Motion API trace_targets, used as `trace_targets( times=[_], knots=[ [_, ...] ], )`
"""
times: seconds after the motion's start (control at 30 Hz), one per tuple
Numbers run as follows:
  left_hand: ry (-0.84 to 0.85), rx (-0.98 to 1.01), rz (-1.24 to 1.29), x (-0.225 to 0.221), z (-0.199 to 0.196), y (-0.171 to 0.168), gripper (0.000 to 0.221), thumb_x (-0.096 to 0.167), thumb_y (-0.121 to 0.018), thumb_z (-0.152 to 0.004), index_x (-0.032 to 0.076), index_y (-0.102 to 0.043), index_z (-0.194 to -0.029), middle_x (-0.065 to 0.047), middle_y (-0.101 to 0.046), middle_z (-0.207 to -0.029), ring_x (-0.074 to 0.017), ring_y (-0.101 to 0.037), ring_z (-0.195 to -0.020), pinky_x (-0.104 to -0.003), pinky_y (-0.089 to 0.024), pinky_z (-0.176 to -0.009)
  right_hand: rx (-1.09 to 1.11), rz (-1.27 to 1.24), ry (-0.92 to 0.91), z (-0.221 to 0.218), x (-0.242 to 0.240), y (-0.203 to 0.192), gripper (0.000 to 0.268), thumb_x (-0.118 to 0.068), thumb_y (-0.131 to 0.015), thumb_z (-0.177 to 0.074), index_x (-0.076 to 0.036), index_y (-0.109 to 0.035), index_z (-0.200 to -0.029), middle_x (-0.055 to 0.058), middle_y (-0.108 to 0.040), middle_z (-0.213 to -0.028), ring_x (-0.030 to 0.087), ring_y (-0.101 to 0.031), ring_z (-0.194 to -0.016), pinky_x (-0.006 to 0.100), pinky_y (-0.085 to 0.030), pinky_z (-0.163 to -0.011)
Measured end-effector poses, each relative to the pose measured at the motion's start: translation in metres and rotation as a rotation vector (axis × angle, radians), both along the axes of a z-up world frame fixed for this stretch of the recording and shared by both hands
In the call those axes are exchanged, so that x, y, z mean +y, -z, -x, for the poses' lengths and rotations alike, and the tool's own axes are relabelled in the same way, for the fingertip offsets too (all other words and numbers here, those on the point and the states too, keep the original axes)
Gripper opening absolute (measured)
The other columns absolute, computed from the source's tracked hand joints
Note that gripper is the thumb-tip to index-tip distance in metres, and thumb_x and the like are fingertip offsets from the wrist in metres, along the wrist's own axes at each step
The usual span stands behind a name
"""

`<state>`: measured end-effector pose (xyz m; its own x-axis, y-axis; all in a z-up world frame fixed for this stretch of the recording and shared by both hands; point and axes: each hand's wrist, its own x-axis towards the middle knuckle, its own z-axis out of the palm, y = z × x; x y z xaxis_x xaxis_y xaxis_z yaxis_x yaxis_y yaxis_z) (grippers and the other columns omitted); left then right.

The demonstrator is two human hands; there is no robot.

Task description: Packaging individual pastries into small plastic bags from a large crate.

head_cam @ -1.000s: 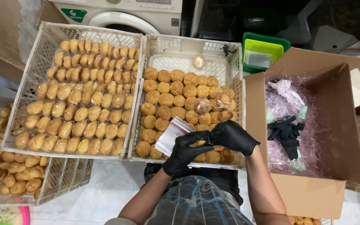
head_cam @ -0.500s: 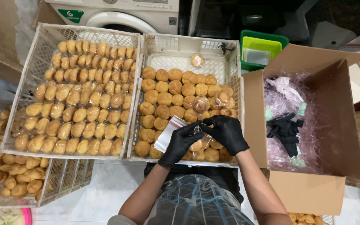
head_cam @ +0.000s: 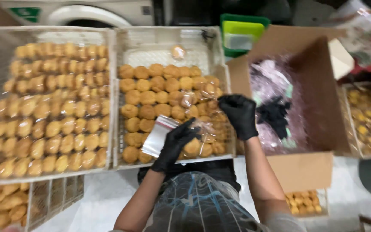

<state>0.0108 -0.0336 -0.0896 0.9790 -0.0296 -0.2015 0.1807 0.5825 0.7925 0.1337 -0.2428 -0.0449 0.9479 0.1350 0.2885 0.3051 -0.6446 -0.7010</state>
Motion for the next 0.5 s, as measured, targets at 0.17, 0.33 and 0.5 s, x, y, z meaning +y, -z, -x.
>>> trace_targets(
  times=[0.17, 0.33, 0.5],
  knots=[
    [0.042, 0.101, 0.123, 0.002, -0.003, -0.028, 0.059, -0.014, -0.068, -0.087, 0.001, -0.057, -0.143, -0.028, -0.068, -0.127, -0.0345, -0.069, -0.113, -0.043, -0.06, -0.102, 0.012, -0.09, -0.359, 0.031, 0.031, -0.094, 0.016, -0.023, -0.091, -0.072, -0.016, -0.078, -0.078, 0.002, -0.078, -0.08, 0.025, -0.075, -0.081, 0.033, -0.057, -0.067],
    [0.003, 0.323, 0.481, -0.014, -0.019, 0.007, 0.04, -0.005, -0.06, -0.092, -0.009, -0.063, -0.132, -0.03, -0.07, -0.118, -0.0385, -0.07, -0.111, -0.054, -0.055, -0.104, -0.183, 0.275, -0.393, 0.033, 0.019, -0.041, 0.02, -0.029, -0.09, -0.07, -0.018, -0.075, -0.075, 0.0, -0.071, -0.067, 0.023, -0.071, -0.069, 0.034, -0.057, -0.061],
    [-0.033, 0.388, 0.591, -0.023, -0.023, 0.04, 0.041, 0.008, -0.062, -0.092, -0.007, -0.066, -0.13, -0.027, -0.073, -0.113, -0.0371, -0.074, -0.103, -0.051, -0.057, -0.098, -0.221, 0.284, -0.44, 0.032, 0.014, -0.034, 0.019, -0.033, -0.089, -0.07, -0.022, -0.075, -0.077, -0.004, -0.073, -0.069, 0.022, -0.072, -0.071, 0.036, -0.057, -0.064]
  ],
)
